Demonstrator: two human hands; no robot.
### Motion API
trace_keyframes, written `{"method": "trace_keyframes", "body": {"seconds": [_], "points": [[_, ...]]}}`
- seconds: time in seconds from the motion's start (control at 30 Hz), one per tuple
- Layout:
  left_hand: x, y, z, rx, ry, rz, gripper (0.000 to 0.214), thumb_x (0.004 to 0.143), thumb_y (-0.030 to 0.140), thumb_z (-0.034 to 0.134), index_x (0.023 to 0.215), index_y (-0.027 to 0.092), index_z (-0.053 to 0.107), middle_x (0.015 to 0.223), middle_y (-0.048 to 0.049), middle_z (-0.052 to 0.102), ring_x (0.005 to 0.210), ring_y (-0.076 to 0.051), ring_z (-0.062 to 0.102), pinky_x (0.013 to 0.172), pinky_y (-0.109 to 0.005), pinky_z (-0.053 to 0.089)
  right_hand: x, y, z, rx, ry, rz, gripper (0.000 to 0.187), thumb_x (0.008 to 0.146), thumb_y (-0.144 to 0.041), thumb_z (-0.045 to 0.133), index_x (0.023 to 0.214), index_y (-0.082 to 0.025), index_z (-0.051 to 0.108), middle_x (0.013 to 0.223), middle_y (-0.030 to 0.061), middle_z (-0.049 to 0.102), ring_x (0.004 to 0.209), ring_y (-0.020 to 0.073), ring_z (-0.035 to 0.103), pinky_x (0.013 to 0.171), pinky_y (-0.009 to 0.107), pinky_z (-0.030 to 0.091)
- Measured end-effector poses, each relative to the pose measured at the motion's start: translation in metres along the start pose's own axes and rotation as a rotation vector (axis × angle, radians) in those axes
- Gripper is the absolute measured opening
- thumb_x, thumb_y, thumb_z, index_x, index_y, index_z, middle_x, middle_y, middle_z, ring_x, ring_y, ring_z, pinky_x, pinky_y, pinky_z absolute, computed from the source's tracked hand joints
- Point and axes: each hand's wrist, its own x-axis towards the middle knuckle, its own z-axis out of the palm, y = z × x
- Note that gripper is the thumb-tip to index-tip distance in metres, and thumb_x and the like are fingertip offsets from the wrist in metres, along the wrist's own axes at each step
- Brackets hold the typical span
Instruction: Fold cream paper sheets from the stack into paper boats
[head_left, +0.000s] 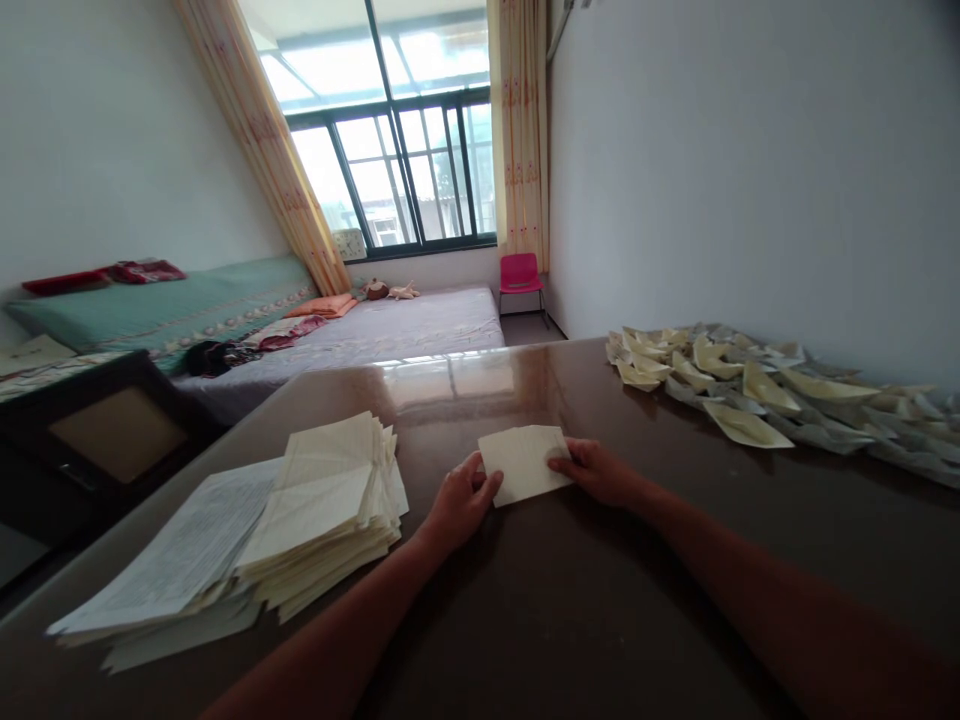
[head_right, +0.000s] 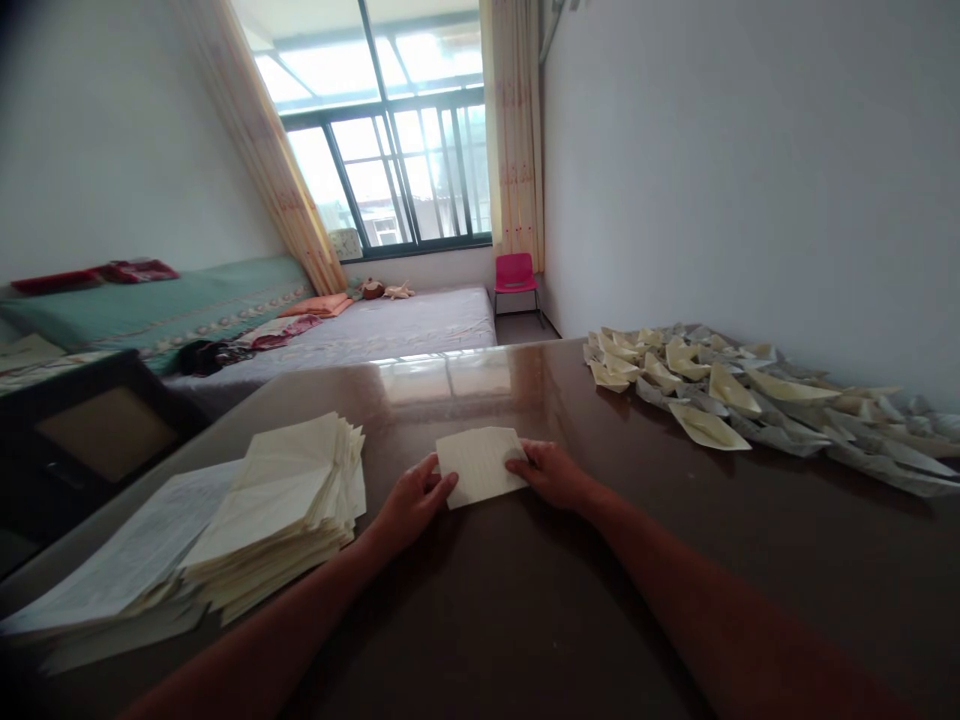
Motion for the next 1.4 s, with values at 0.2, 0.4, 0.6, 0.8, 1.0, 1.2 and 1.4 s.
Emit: {"method": "trace_keyframes", "body": {"seconds": [0.2, 0.4, 0.6, 0.8, 1.0, 1.2, 1.4], "points": [[-0.003, 0.002, 0.002, 0.067, 0.108, -0.034, 0.078, 0.086, 0.038, 0.052, 0.149, 0.014, 0.012, 0.060, 0.0072, 0.055, 0.055, -0.014, 0.051, 0.059, -0.025, 0.040, 0.000, 0.002, 0.001, -0.058, -0.038, -0.015, 0.030, 0.089, -0.043, 0.047, 0.077, -0.017, 0.056, 0.070, -0.0006, 0.059, 0.065, 0.0151, 0.053, 0.060, 0.024, 0.040], [-0.002, -0.002, -0.001, 0.146, 0.034, 0.064, 0.047, 0.090, 0.035, 0.045, 0.136, 0.025, 0.048, 0.071, 0.0020, 0.061, 0.062, -0.014, 0.055, 0.066, -0.026, 0.044, 0.002, 0.005, 0.007, -0.200, 0.113, 0.012, 0.025, 0.089, -0.040, 0.046, 0.085, -0.018, 0.058, 0.076, 0.0031, 0.063, 0.070, 0.0193, 0.058, 0.063, 0.028, 0.041], [-0.004, 0.002, 0.001, 0.280, 0.016, 0.140, 0.035, 0.092, 0.033, 0.042, 0.117, 0.026, 0.066, 0.097, -0.0055, 0.070, 0.082, -0.019, 0.063, 0.079, -0.029, 0.048, 0.001, 0.003, 0.011, -0.272, 0.230, 0.067, 0.051, 0.088, -0.035, 0.046, 0.133, -0.013, 0.042, 0.070, 0.0009, 0.060, 0.063, 0.0187, 0.057, 0.062, 0.028, 0.041], [-0.008, 0.007, 0.000, 0.484, -0.076, 0.130, 0.032, 0.092, 0.034, 0.043, 0.113, 0.030, 0.068, 0.103, -0.0037, 0.068, 0.088, -0.020, 0.065, 0.078, -0.029, 0.048, -0.003, 0.003, 0.006, -0.325, 0.126, 0.043, 0.038, 0.086, -0.032, 0.052, 0.122, -0.023, 0.059, 0.072, -0.0008, 0.062, 0.060, 0.0144, 0.054, 0.061, 0.025, 0.040], [-0.011, 0.014, 0.000, 0.653, -0.132, 0.137, 0.033, 0.094, 0.035, 0.038, 0.114, 0.031, 0.065, 0.103, -0.0033, 0.067, 0.094, -0.022, 0.063, 0.079, -0.030, 0.048, -0.005, -0.001, 0.003, -0.387, 0.053, 0.018, 0.020, 0.086, -0.028, 0.054, 0.098, -0.024, 0.070, 0.090, 0.0032, 0.067, 0.075, 0.0163, 0.060, 0.070, 0.026, 0.042], [-0.014, 0.020, 0.003, 0.817, -0.148, 0.169, 0.032, 0.095, 0.029, 0.035, 0.115, 0.031, 0.060, 0.098, -0.0030, 0.063, 0.094, -0.022, 0.060, 0.074, -0.031, 0.049, -0.007, -0.006, 0.005, -0.431, 0.038, 0.004, 0.016, 0.088, -0.024, 0.052, 0.093, -0.023, 0.067, 0.094, 0.0019, 0.064, 0.078, 0.0153, 0.060, 0.071, 0.026, 0.042], [-0.020, 0.026, 0.006, 0.883, -0.182, 0.238, 0.027, 0.095, 0.028, 0.037, 0.112, 0.028, 0.058, 0.100, -0.0048, 0.060, 0.097, -0.023, 0.057, 0.062, -0.029, 0.049, -0.008, -0.007, 0.005, -0.444, 0.041, 0.073, 0.018, 0.090, -0.025, 0.048, 0.094, -0.024, 0.066, 0.095, 0.0021, 0.064, 0.079, 0.0166, 0.061, 0.071, 0.027, 0.042]]}}
